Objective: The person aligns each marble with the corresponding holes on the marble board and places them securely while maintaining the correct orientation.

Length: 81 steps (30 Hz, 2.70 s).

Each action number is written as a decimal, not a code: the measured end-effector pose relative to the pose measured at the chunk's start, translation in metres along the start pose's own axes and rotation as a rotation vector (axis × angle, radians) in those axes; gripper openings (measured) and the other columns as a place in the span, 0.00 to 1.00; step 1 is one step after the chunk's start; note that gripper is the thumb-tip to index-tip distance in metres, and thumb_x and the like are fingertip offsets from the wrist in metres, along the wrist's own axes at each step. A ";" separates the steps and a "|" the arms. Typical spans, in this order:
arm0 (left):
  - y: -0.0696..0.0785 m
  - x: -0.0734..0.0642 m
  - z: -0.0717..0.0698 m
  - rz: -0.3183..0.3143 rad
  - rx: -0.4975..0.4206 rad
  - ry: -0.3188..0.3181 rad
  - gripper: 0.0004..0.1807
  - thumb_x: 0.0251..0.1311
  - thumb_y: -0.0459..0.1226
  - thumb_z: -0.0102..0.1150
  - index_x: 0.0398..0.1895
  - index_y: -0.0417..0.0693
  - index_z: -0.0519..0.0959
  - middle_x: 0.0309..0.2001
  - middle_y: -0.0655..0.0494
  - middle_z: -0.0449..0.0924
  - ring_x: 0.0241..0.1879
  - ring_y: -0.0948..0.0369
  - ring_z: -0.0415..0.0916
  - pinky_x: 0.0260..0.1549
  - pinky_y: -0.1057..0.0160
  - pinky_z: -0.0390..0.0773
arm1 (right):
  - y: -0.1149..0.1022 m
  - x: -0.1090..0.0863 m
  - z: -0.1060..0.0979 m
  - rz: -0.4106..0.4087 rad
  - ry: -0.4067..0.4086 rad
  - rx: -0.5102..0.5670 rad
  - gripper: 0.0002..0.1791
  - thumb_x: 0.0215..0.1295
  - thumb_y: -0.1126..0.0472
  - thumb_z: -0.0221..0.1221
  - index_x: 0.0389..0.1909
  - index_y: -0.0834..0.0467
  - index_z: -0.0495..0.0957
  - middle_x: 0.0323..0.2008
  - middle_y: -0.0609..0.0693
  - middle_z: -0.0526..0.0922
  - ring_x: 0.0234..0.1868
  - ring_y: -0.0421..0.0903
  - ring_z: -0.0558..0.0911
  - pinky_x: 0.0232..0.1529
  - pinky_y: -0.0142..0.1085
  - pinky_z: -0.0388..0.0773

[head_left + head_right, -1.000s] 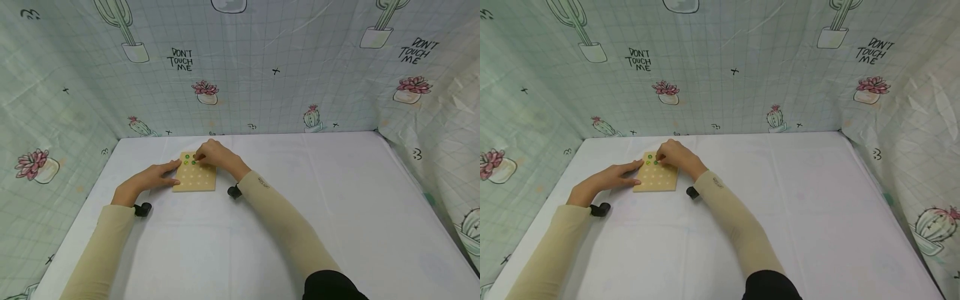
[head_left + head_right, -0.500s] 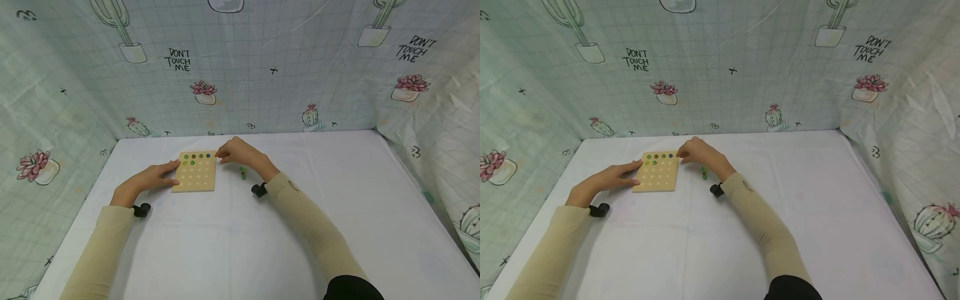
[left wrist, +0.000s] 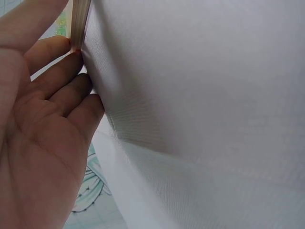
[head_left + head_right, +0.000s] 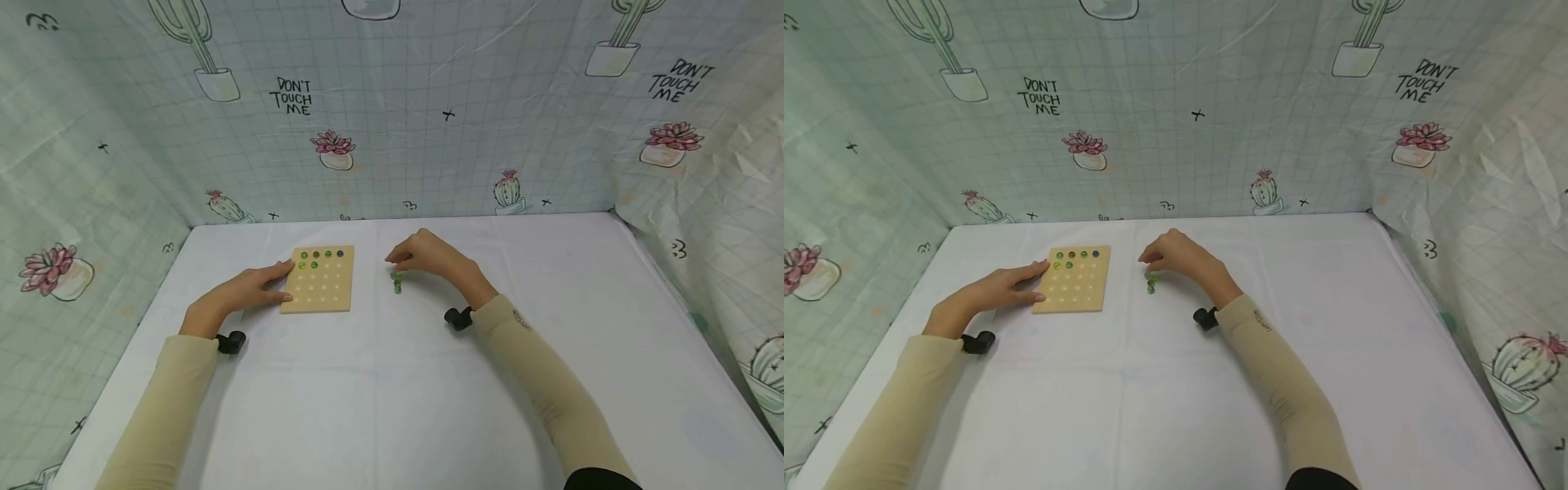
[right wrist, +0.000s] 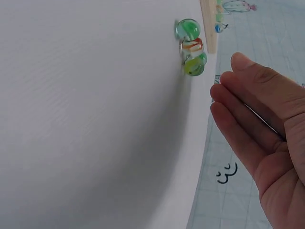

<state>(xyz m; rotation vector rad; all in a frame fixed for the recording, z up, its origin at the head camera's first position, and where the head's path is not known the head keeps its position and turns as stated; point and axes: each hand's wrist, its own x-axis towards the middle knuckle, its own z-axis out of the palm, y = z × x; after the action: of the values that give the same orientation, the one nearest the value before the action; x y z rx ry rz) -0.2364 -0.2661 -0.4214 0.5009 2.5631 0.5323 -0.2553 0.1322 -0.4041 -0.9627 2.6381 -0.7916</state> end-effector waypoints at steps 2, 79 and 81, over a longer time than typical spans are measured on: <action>0.001 0.000 0.000 0.002 0.003 0.002 0.53 0.64 0.58 0.63 0.82 0.46 0.49 0.80 0.37 0.44 0.79 0.39 0.42 0.74 0.36 0.47 | 0.002 -0.004 0.000 0.009 0.012 -0.003 0.13 0.64 0.62 0.70 0.49 0.58 0.89 0.45 0.49 0.90 0.44 0.40 0.88 0.46 0.32 0.84; 0.001 -0.001 0.000 0.008 -0.009 0.010 0.52 0.64 0.58 0.64 0.82 0.45 0.51 0.80 0.36 0.46 0.79 0.39 0.43 0.74 0.36 0.48 | -0.004 -0.001 0.017 -0.083 0.107 0.004 0.08 0.60 0.61 0.73 0.41 0.55 0.91 0.36 0.44 0.91 0.35 0.33 0.86 0.39 0.27 0.82; 0.001 -0.001 0.000 0.004 -0.009 0.010 0.52 0.63 0.59 0.64 0.82 0.46 0.51 0.80 0.36 0.46 0.79 0.39 0.43 0.74 0.36 0.47 | -0.005 0.001 0.018 -0.084 0.105 0.006 0.08 0.61 0.61 0.72 0.41 0.55 0.91 0.36 0.43 0.91 0.35 0.32 0.86 0.39 0.27 0.82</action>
<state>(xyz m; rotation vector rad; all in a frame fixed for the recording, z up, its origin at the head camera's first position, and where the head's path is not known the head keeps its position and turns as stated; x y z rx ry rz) -0.2352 -0.2661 -0.4210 0.5023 2.5681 0.5487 -0.2470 0.1212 -0.4162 -1.0644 2.6975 -0.8914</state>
